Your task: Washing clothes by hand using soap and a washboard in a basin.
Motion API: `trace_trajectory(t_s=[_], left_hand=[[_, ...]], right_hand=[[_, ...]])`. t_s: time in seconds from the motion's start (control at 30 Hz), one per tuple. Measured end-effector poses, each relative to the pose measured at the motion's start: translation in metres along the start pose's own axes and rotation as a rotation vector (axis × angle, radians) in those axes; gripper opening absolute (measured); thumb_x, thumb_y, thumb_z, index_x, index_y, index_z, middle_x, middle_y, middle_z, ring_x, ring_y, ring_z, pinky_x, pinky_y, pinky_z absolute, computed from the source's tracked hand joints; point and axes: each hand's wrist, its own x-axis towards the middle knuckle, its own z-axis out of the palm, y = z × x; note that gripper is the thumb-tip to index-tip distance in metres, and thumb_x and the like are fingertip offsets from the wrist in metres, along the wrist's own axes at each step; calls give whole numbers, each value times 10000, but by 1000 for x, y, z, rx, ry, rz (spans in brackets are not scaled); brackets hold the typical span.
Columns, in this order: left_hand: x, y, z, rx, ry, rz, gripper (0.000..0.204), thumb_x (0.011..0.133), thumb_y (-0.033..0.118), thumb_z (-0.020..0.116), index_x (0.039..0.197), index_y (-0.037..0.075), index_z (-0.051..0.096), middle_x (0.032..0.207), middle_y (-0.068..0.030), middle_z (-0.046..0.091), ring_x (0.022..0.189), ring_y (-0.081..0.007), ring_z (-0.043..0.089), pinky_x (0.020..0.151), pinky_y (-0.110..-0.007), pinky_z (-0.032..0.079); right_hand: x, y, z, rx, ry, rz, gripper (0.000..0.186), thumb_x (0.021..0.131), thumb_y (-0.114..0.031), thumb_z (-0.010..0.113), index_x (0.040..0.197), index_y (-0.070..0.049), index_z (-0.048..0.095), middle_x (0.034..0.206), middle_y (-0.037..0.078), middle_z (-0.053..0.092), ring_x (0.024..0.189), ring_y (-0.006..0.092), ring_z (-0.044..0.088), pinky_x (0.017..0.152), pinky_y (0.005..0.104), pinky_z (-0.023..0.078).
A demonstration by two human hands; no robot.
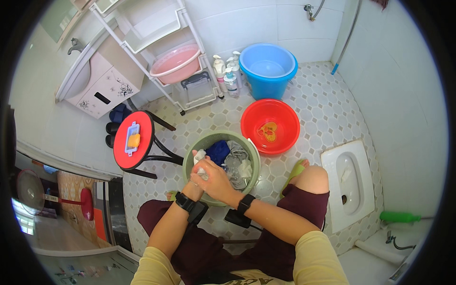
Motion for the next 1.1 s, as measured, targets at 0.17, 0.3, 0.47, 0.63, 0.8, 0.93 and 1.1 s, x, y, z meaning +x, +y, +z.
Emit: trace_trajectory(t_s=[0.17,0.3,0.47,0.63,0.8,0.93,1.1], left_hand=[[-39,5,78,-51,-18,-210,386,888,476,397,1015,137,532,966,-18,601,865,-169,586,739,-323,494],[-36,4,78,-26,-103,-236,365,903,439,386,1034,129,526,986,-16,595,873,-165,585,753,-297,488],[-5,-24,-19,-416,-373,-29,315,900,384,418,1004,114,541,946,-41,594,870,-150,582,758,-300,479],[-53,3,83,135,67,-182,389,915,438,350,1073,122,513,1017,-27,586,903,-148,582,767,-293,485],[-3,-25,-33,-125,-199,-127,444,888,475,399,1092,98,517,1033,-30,584,914,-156,582,765,-308,482],[-18,-30,11,-149,-264,-172,418,888,462,412,1084,107,514,1019,-23,589,893,-157,590,746,-307,495],[-54,0,77,78,65,-164,371,884,431,444,1053,109,519,990,-28,595,871,-161,596,735,-309,504]], right_hand=[[15,36,-22,-412,150,153,235,820,-248,529,729,-31,537,718,150,584,660,358,560,590,429,438],[16,47,-28,-474,140,236,254,825,-241,534,719,-11,520,710,213,557,651,379,545,558,428,424],[3,10,12,-275,46,89,243,831,-250,517,719,-34,513,724,164,575,652,354,557,567,438,435],[11,43,-22,-431,192,288,215,819,-224,540,759,-17,530,709,194,546,649,378,538,559,411,425],[-2,17,16,-357,101,149,214,830,-268,508,808,-58,546,718,154,576,663,358,565,565,438,446],[-3,41,-3,-429,97,132,213,837,-260,495,818,-55,550,734,163,581,667,352,569,572,438,448],[9,54,-17,-560,75,268,235,845,-263,484,831,-38,548,750,165,586,673,351,572,578,440,450]])
